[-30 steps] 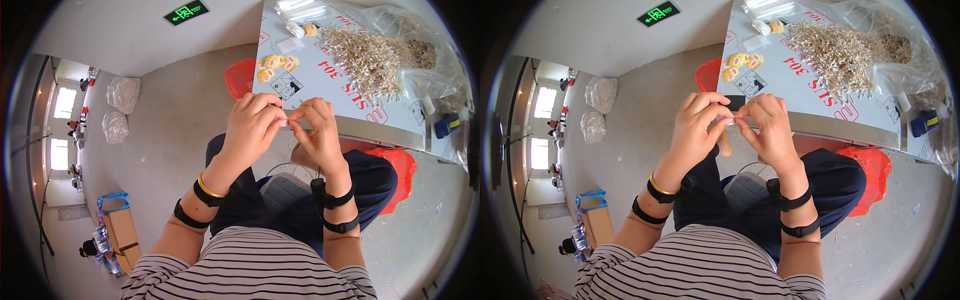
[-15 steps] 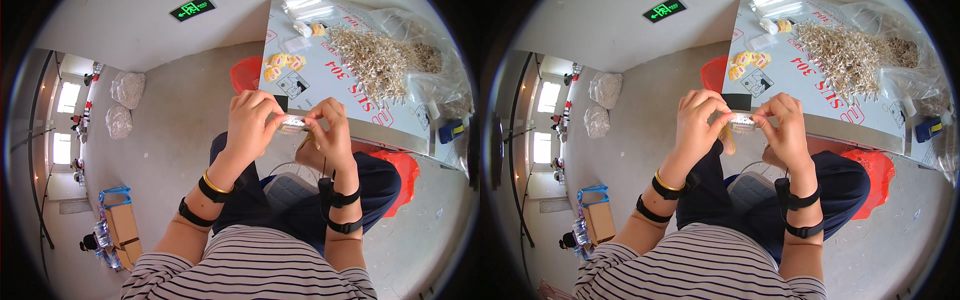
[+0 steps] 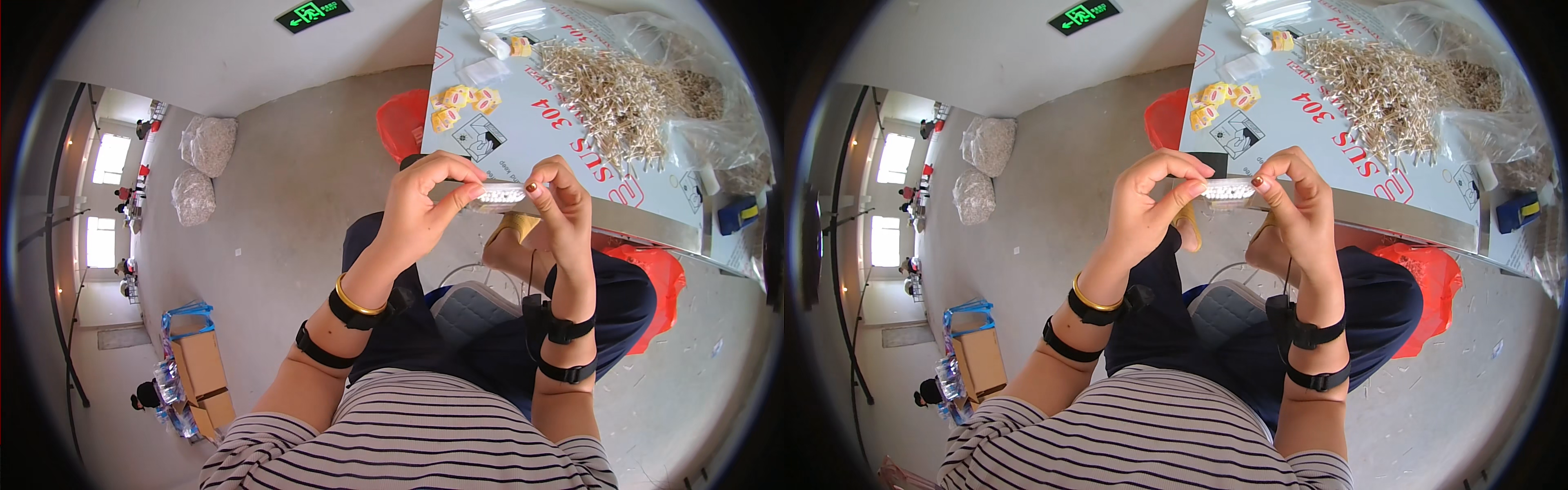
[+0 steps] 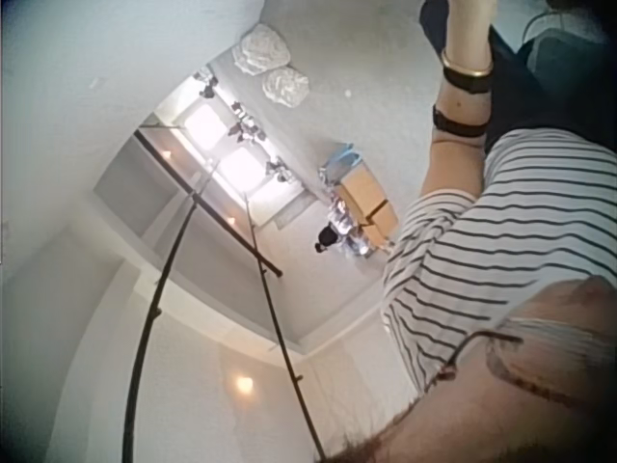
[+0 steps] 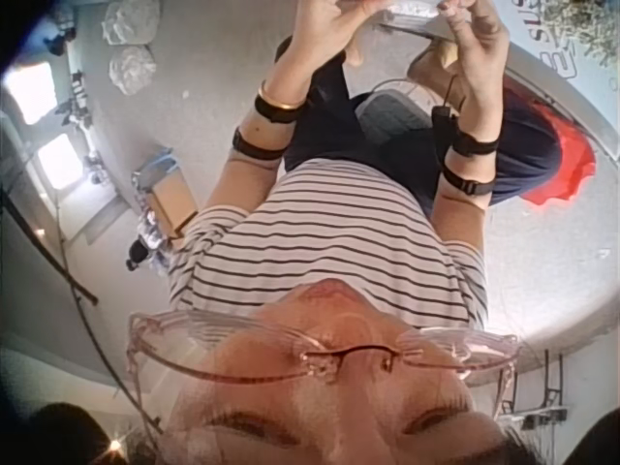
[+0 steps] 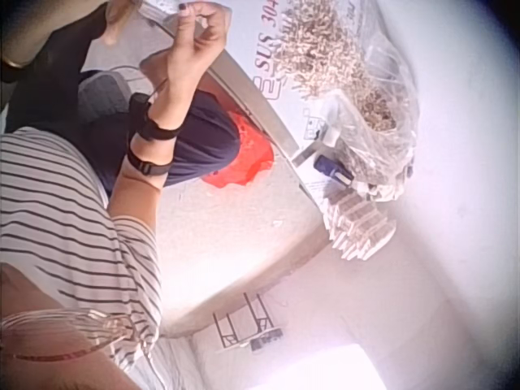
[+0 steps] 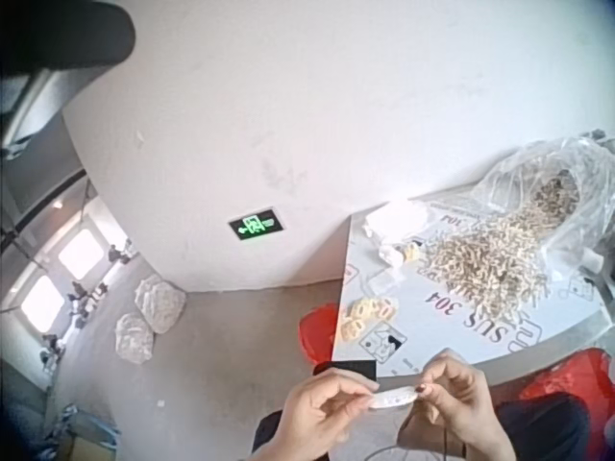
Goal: The recorder is counting and placing small batches of cotton swabs into plastic bags at a manufacturing station.
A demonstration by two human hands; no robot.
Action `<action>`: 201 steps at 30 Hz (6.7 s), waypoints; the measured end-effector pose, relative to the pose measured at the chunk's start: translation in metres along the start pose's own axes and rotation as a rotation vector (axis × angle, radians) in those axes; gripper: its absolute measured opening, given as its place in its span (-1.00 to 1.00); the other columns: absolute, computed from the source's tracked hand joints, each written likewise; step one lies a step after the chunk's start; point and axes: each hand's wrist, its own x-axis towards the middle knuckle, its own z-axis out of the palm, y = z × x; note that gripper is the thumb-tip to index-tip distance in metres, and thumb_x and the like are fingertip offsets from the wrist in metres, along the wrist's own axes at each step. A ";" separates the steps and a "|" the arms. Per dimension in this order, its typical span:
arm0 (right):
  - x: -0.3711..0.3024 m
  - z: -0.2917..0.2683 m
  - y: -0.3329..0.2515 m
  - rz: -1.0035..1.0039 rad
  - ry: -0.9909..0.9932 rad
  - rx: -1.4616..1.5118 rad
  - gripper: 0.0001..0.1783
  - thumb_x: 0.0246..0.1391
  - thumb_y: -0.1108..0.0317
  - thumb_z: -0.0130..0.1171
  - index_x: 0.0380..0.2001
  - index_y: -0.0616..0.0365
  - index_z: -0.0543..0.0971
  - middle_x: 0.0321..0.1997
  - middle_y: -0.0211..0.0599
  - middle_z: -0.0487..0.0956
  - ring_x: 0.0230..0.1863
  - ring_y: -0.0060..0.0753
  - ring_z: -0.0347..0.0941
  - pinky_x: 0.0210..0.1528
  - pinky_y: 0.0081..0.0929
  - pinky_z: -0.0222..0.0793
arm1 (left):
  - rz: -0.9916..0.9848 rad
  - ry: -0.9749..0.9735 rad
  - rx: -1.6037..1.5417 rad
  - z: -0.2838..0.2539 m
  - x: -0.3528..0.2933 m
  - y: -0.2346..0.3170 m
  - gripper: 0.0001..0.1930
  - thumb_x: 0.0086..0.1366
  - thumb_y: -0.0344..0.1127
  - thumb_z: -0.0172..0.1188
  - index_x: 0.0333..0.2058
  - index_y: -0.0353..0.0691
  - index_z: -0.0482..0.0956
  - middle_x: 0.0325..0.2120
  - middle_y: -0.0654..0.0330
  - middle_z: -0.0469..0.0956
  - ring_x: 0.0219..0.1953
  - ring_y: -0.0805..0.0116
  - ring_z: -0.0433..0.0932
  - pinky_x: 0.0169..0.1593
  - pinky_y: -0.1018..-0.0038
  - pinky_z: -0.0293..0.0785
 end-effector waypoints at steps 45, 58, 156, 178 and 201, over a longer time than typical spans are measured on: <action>-0.007 0.023 -0.007 0.103 0.056 0.206 -0.88 0.36 0.35 0.33 -0.23 0.16 0.62 -0.29 -0.56 0.53 -0.25 -0.66 0.35 -0.11 -0.58 0.31 | -0.195 0.190 -0.480 0.012 -0.005 0.002 -0.91 0.45 -0.44 0.32 -0.16 -0.32 0.63 -0.08 0.21 0.65 -0.15 0.58 0.60 -0.12 0.66 0.50; -0.005 0.034 -0.014 -0.302 0.033 -0.562 -0.82 0.02 0.43 0.42 -0.28 0.05 0.64 -0.25 -0.33 0.48 -0.11 -0.16 0.44 -0.02 -0.28 0.25 | 0.053 0.014 0.266 0.004 -0.001 0.020 -0.91 0.40 -0.46 0.33 -0.24 -0.34 0.61 -0.12 0.08 0.66 -0.07 0.32 0.62 0.07 0.41 0.52; -0.023 0.030 -0.033 0.191 -0.052 0.389 -0.88 0.44 0.35 0.25 -0.13 0.16 0.59 -0.16 -0.53 0.62 -0.05 -0.71 0.45 0.06 -0.61 0.37 | -0.452 -0.015 -0.552 -0.015 -0.049 0.014 -0.38 0.38 -0.34 0.43 0.34 -0.24 0.40 -0.08 0.24 0.64 -0.16 0.61 0.60 -0.42 0.66 0.31; -0.055 0.085 -0.091 -0.129 -0.157 -0.240 -0.62 -0.04 0.55 0.48 -0.08 0.08 0.73 -0.05 -0.29 0.62 0.02 -0.21 0.51 0.08 -0.31 0.43 | -0.033 -0.122 -0.834 -0.039 -0.075 0.001 -0.71 0.29 -0.58 0.30 -0.08 -0.19 0.47 0.09 0.03 0.54 0.32 0.03 0.51 0.34 0.13 0.51; -0.063 0.075 -0.056 0.142 -0.167 -0.559 -0.76 0.24 0.56 0.31 -0.03 0.28 0.67 -0.14 -0.22 0.60 -0.14 -0.36 0.58 -0.04 -0.48 0.48 | -0.941 0.027 -0.459 -0.076 -0.115 -0.140 -0.59 0.57 0.07 0.11 0.05 -0.16 0.59 -0.29 0.27 0.67 -0.45 0.58 0.57 -0.51 0.59 0.36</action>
